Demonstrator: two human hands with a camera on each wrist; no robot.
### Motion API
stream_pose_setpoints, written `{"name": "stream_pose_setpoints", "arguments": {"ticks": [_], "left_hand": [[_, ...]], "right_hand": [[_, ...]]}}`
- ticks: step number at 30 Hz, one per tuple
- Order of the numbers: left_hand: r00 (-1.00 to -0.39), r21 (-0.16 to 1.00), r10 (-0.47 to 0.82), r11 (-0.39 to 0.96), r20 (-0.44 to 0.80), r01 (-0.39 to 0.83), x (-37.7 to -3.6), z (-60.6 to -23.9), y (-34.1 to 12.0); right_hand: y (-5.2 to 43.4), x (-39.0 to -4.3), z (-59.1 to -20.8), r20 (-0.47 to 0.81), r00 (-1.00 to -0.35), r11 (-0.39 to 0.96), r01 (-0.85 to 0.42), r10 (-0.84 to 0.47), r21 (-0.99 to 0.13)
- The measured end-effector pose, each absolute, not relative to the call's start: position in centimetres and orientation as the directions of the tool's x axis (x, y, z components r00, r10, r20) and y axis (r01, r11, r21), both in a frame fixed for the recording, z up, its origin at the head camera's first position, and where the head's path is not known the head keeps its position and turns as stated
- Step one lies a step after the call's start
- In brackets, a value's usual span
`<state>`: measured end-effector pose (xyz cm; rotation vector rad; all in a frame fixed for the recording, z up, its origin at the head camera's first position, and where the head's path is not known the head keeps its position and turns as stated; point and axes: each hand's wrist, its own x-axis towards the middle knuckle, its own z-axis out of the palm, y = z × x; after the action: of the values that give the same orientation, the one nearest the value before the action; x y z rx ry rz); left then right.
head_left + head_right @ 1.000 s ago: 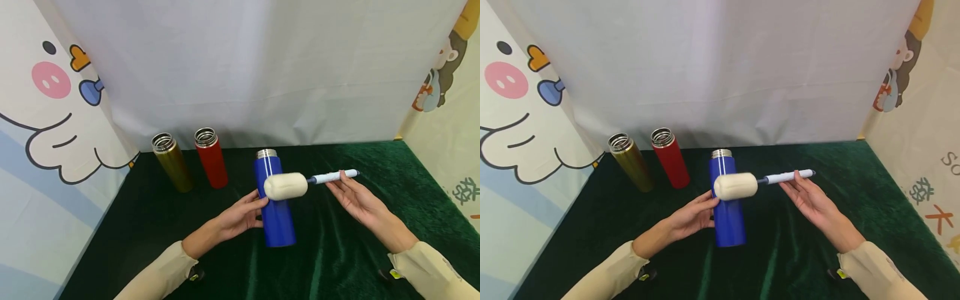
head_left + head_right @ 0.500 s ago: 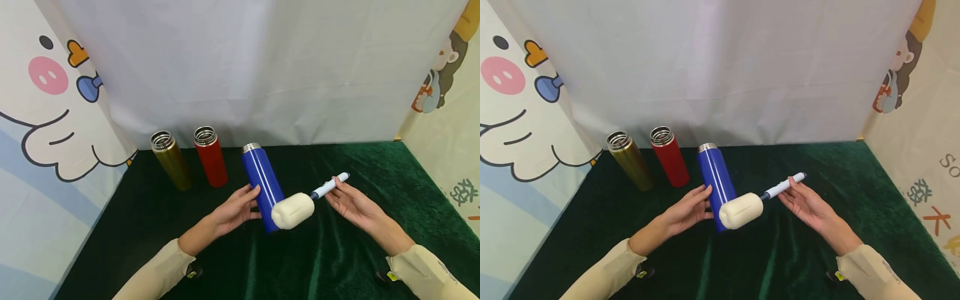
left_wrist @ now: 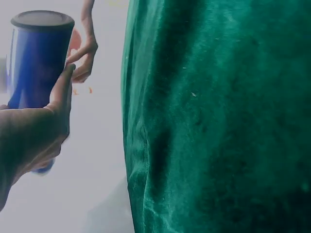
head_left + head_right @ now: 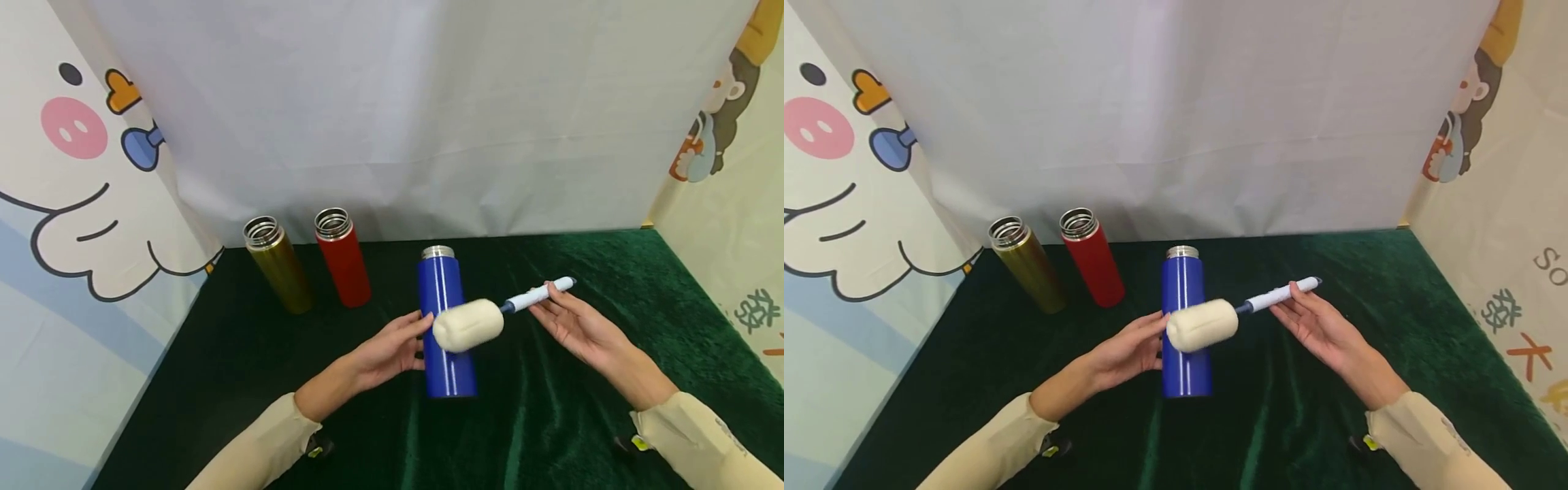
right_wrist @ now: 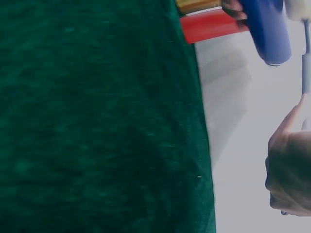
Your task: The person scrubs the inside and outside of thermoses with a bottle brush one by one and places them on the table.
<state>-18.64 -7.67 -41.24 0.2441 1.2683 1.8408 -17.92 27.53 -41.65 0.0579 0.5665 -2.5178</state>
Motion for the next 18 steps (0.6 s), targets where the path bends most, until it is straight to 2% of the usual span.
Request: {"name": "stream_pose_setpoints", "arguments": {"ticks": [4,8,13,18], "left_hand": [[-0.571,0.873,0.764,-0.021,-0.301,-0.487,-18.2,-41.6,-7.8],[-0.570,0.871,0.769,-0.036,-0.290,-0.490,-18.0,-41.6,-7.9],[-0.605,0.842,0.754,-0.134,-0.256,-0.523,-18.4,-41.2,-8.1],[-0.671,0.813,0.700,-0.229,-0.245,-0.536,-19.1,-40.9,-8.1]], "right_hand": [[27.8,-18.0,-40.8,-0.236,-0.874,-0.845,0.477,-0.425,-0.244],[28.1,-17.8,-40.8,-0.274,-0.872,-0.869,0.461,-0.407,-0.177],[28.2,-17.4,-41.8,-0.152,-0.835,-0.789,0.550,-0.529,-0.272],[28.3,-17.3,-42.8,0.039,-0.757,-0.711,0.592,-0.652,-0.380]]}}
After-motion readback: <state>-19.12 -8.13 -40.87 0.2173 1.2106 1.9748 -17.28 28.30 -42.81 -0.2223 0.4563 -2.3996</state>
